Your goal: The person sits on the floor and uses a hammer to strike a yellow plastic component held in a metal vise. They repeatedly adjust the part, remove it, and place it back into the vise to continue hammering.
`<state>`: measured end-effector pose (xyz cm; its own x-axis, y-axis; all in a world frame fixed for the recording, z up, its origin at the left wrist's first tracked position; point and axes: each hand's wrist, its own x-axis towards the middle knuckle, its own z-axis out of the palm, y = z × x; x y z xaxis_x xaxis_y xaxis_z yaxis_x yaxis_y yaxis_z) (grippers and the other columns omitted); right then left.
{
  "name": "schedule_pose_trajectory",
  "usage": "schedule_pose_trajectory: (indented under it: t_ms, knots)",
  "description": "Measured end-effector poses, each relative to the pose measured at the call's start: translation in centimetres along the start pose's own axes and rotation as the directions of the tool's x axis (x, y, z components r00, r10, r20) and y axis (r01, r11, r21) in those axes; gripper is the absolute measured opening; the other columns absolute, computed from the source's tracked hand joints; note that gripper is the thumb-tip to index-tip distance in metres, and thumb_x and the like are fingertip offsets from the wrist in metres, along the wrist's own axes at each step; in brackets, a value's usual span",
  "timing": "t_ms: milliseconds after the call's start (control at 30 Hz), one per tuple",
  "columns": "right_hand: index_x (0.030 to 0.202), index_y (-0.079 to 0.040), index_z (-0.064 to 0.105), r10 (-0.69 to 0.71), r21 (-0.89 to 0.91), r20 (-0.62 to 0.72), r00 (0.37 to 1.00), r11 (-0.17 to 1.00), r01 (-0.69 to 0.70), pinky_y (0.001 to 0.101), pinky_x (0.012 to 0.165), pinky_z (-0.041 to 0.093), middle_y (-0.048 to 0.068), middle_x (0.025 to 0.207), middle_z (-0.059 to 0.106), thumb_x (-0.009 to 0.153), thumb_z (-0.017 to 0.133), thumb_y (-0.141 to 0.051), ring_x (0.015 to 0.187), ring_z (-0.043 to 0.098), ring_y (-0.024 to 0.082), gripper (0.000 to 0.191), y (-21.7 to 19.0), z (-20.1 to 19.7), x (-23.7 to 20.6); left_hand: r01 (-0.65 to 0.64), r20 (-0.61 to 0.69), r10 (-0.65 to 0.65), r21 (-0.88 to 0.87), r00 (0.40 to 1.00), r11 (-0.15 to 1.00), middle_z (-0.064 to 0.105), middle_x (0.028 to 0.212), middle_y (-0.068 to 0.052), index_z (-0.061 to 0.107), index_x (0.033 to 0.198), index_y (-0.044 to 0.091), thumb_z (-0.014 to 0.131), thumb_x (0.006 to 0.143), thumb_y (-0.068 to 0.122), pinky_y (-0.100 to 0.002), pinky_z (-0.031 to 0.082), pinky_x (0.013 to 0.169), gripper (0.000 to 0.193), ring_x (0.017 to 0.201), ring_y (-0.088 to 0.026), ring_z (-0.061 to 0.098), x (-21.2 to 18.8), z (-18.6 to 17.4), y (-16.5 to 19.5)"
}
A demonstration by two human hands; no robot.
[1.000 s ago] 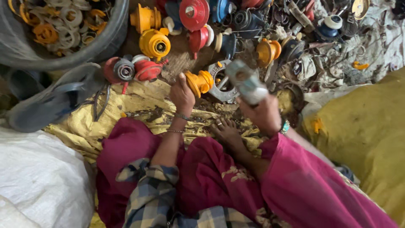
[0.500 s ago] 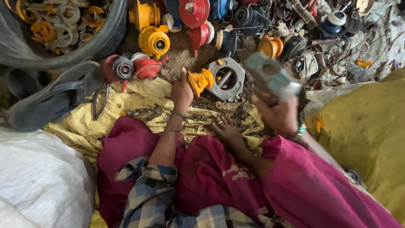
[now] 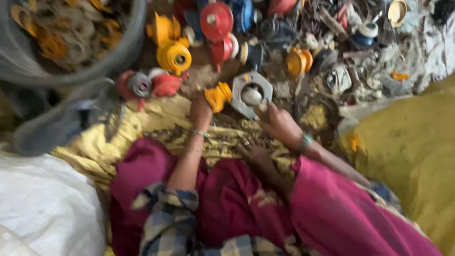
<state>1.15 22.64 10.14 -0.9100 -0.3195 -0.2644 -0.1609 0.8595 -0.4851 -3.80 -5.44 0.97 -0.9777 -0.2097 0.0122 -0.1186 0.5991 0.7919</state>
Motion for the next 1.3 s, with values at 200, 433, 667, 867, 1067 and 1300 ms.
schedule_pose_trajectory:
  t_ms: [200, 433, 667, 867, 1067, 1300]
  knots:
    - [0.123, -0.002, 0.057, 0.061, 0.171, -0.139, 0.988, 0.985, -0.037, 0.0413, 0.072, 0.059, 0.019, 0.097, 0.074, 0.090, 0.074, -0.028, 0.081, 0.073, 0.030, 0.045, -2.7, -4.2, -4.3, 0.258, -0.087, -0.282, -0.218, 0.955, 0.941, 0.073, 0.095, -0.024, 0.073, 0.101, 0.003, 0.031, 0.108, 0.056, -0.056, 0.048, 0.075, 0.068, 0.088, -0.048, 0.066, -0.1, -0.2, 0.5]
    - [0.132, -0.010, 0.060, -0.324, -0.260, -0.012, 0.946, 0.914, 0.310, 0.0542, 0.106, 0.039, 0.021, 0.137, 0.059, 0.084, 0.067, -0.024, 0.127, 0.052, 0.041, 0.051, -3.9, 9.9, -6.1, -0.105, -0.139, 0.081, -0.173, 0.987, 0.979, 0.069, 0.085, -0.023, 0.067, 0.096, 0.004, 0.028, 0.111, 0.048, -0.054, 0.047, 0.069, 0.060, 0.081, -0.047, 0.063, -1.2, -1.3, 2.9]
    - [0.134, -0.010, 0.059, -0.360, -0.297, -0.029, 0.933, 0.894, 0.336, 0.0523, 0.106, 0.039, 0.021, 0.141, 0.060, 0.082, 0.065, -0.023, 0.130, 0.053, 0.040, 0.053, 0.0, 15.2, -7.6, 0.024, -0.052, -0.032, -0.152, 0.998, 0.988, 0.071, 0.083, -0.022, 0.074, 0.094, 0.006, 0.027, 0.109, 0.052, -0.055, 0.048, 0.069, 0.067, 0.078, -0.046, 0.066, -1.1, -0.4, 1.6]
    - [0.133, -0.007, 0.058, -0.262, -0.171, -0.042, 0.964, 0.953, 0.251, 0.0520, 0.091, 0.047, 0.019, 0.120, 0.065, 0.087, 0.067, -0.025, 0.110, 0.061, 0.038, 0.051, -5.3, 4.4, -4.5, 0.159, 0.030, -0.156, -0.140, 0.987, 0.977, 0.073, 0.081, -0.022, 0.077, 0.089, 0.005, 0.025, 0.107, 0.056, -0.055, 0.048, 0.071, 0.076, 0.078, -0.046, 0.066, -1.2, 0.5, 0.5]
    - [0.125, 0.008, 0.054, -0.169, 0.014, -0.150, 0.974, 0.985, 0.173, 0.0458, 0.061, 0.055, 0.020, 0.083, 0.071, 0.093, 0.075, -0.023, 0.073, 0.070, 0.035, 0.049, -3.1, -2.5, 0.9, 0.216, 0.015, -0.215, -0.120, 0.976, 0.969, 0.071, 0.079, -0.025, 0.077, 0.093, 0.004, 0.028, 0.104, 0.058, -0.056, 0.048, 0.067, 0.074, 0.075, -0.047, 0.067, -1.1, 0.3, 1.1]
    - [0.103, -0.012, 0.065, -0.273, -0.076, -0.373, 0.887, 0.961, 0.264, 0.0394, 0.060, 0.054, 0.011, 0.080, 0.071, 0.099, 0.074, -0.018, 0.065, 0.064, 0.022, 0.011, -7.6, -11.2, -5.1, 0.131, -0.028, -0.136, -0.133, 0.990, 0.982, 0.071, 0.078, -0.024, 0.077, 0.094, 0.006, 0.025, 0.107, 0.056, -0.057, 0.048, 0.066, 0.073, 0.074, -0.048, 0.065, -1.7, 0.1, 1.5]
